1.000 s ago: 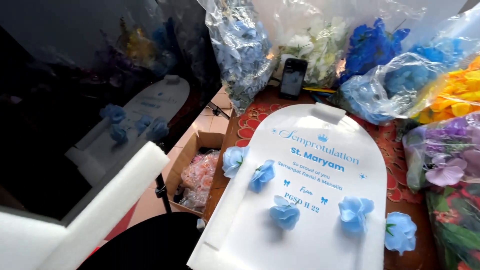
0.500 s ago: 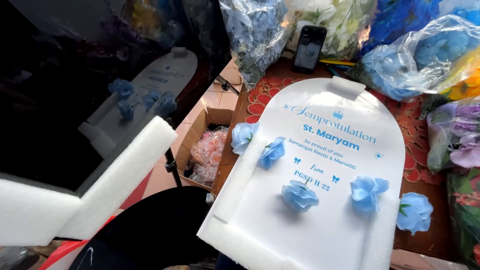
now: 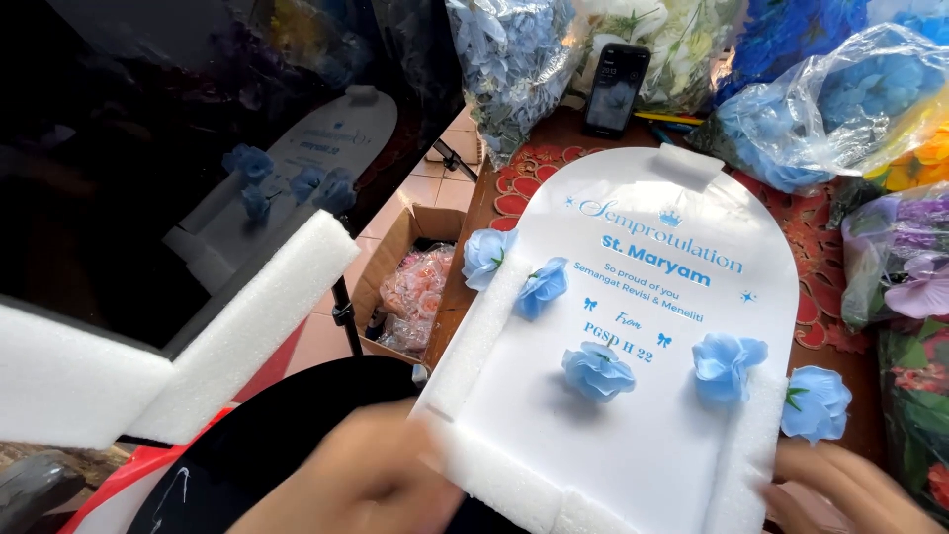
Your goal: Decorating a white commemorative sign with small blue fabric flowers using pliers
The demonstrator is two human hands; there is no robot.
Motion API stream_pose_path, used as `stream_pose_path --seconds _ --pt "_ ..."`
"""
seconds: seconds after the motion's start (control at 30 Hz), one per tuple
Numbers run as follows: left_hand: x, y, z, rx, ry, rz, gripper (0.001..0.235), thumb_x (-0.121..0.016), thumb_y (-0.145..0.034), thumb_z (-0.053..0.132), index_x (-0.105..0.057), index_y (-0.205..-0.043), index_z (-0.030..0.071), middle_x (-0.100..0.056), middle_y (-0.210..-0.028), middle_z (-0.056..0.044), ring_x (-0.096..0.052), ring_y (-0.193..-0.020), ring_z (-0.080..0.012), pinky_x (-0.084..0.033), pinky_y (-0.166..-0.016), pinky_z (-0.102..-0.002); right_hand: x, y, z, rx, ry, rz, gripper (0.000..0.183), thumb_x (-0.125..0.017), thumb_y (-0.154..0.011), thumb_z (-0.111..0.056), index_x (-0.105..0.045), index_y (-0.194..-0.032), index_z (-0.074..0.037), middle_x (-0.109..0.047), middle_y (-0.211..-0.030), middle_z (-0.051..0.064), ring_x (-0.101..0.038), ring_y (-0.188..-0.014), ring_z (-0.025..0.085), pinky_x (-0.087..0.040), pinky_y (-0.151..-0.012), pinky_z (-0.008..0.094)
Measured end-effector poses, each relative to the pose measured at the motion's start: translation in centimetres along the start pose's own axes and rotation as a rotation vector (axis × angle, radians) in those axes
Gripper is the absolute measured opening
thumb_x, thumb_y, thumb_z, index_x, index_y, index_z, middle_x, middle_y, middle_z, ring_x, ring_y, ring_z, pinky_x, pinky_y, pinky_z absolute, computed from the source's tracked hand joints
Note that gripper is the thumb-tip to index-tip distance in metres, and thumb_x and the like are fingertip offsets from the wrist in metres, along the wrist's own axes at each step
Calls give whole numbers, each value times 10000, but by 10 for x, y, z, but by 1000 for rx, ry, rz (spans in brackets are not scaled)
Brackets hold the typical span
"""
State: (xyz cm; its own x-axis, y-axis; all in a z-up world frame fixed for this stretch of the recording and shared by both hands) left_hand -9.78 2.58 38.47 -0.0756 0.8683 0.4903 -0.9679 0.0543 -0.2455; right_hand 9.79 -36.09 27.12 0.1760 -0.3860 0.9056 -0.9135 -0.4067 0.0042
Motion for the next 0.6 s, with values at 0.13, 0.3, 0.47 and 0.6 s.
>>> stream_pose_path --seconds 0.13,0.3,0.47,0.6 --pt "-90 -95 -113 339 10 -226 764 -742 -850 366 -389 -1489 140 -497 -1429 -132 -580 -1289 -302 -489 -1042 -438 -68 -66 -38 -27 -133 -212 617 -754 -824 -410 -568 -1404 -309 -611 -1370 -74 -701 -1124 148 -574 -979 347" --pt "-175 -125 -200 274 -76 -264 938 -776 -782 337 -304 -1577 175 -422 -1458 -209 -422 -1371 -370 -348 -1137 -442 -133 -110 -43 -16 -288 -279 547 -760 -840 -335 -639 -1369 -260 -650 -1311 -28 -707 -1098 159 -575 -950 318" --pt "-186 -126 -205 228 -11 -162 615 -665 -858 299 -510 -1439 169 -618 -1380 -121 -578 -1253 -321 -431 -1043 -408 -148 -110 -56 -139 -422 -272 363 -676 -889 -177 -787 -1233 -212 -807 -1010 -1 -616 -658 141 -502 -767 271" --pt "-166 -114 -206 189 113 16 381 -636 -850 70 -700 -1219 144 -713 -1188 -85 -670 -1111 -249 -501 -977 -341 -114 -92 -83 -39 -618 -311 368 -694 -896 -187 -739 -1259 -152 -825 -1162 -3 -734 -948 126 -559 -921 283"
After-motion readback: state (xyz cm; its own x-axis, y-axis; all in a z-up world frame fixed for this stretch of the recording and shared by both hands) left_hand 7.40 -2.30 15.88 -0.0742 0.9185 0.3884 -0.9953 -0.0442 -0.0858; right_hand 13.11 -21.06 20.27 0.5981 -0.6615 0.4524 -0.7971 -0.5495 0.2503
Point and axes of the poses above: each hand's wrist, its own y-axis away from the middle knuckle, its own x-axis out of the back of the hand, z = x × y, the point moved 4 cm from there along -y, towards the middle knuckle
